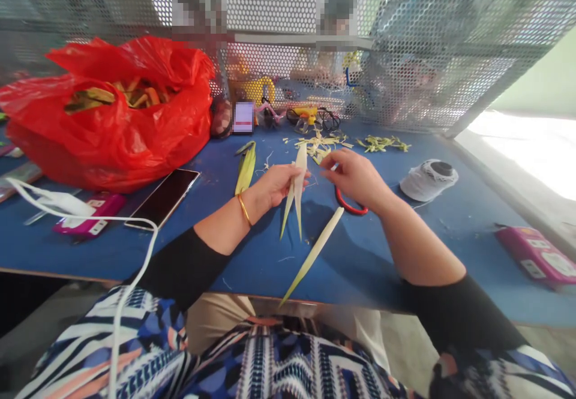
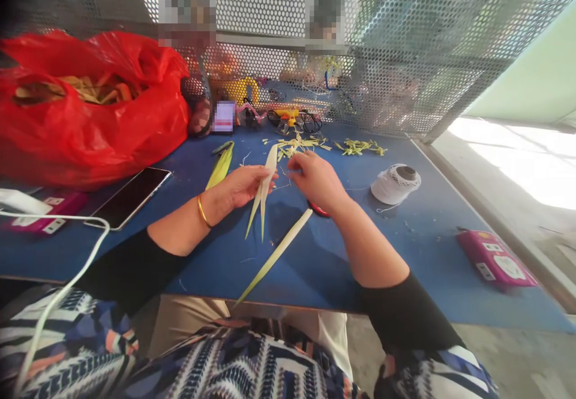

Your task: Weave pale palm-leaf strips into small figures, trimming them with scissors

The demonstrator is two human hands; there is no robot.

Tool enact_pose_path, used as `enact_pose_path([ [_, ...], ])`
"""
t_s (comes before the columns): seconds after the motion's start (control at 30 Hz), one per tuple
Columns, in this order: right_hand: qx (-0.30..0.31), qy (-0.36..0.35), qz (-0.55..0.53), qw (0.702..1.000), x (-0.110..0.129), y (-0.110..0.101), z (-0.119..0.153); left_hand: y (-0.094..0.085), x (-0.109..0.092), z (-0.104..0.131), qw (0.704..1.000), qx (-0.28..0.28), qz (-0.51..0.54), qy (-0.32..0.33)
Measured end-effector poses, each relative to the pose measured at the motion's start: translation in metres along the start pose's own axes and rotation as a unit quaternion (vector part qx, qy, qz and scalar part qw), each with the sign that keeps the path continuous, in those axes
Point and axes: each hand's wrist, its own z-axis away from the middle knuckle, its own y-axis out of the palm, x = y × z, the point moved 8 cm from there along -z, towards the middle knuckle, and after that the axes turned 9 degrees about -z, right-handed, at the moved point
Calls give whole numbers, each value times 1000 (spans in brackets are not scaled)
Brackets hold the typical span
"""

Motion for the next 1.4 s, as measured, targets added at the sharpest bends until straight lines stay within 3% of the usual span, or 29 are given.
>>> enact_pose_path([
  [0.07,186,6,48,981,-3,22,7,-9,-6,-2,999,-25,-19,5],
  [0.13,321,27,68,944,-6,42,21,-16,-11,-4,998,-24,-54,7],
  [0.2,364,28,96,926,-5,56,30,-22,-18,-6,996,-19,-91,16],
  [0.3,374,-3,119,920,3,70,35,-33,-25,-9,992,-34,-122,27],
  [0.4,393,-13,118,912,7,72,38,-39,-29,-9,990,-50,-132,28],
  [0.5,393,24,78,916,3,56,35,-39,-26,-10,988,-49,-146,17],
  [0.63,320,99,-168,927,-1,23,22,-38,-23,-12,983,-58,-175,18],
  [0.7,182,114,-287,934,-8,-1,8,-37,-20,-11,976,-63,-209,7],
  [0.8,-81,127,-365,919,-31,-36,-1,-21,-15,-5,969,29,-244,9],
  [0.83,-139,132,-374,907,-37,-41,-1,-15,-12,-1,961,67,-267,7],
  [0.9,-190,137,-381,894,-42,-44,0,-2,-7,7,942,152,-298,23],
  [1.0,-174,136,-376,900,-39,-40,-1,14,3,15,905,256,-338,40],
  [1.07,-146,137,-365,909,-35,-36,-2,23,0,18,871,276,-392,109],
  [1.1,-131,136,-356,915,-33,-34,-2,24,-11,18,858,236,-422,174],
  [1.17,-93,127,-323,933,-27,-28,-2,13,-48,25,837,40,-425,343],
  [1.23,-13,114,-290,950,-19,-14,-2,8,-71,44,781,-85,-417,456],
  [1.3,83,108,-278,951,-10,5,2,13,-78,55,744,-101,-430,502],
  [1.33,112,111,-279,947,-7,11,4,17,-76,54,745,-81,-441,494],
  [1.4,116,126,-296,940,-6,16,7,19,-66,43,784,-31,-447,429],
])
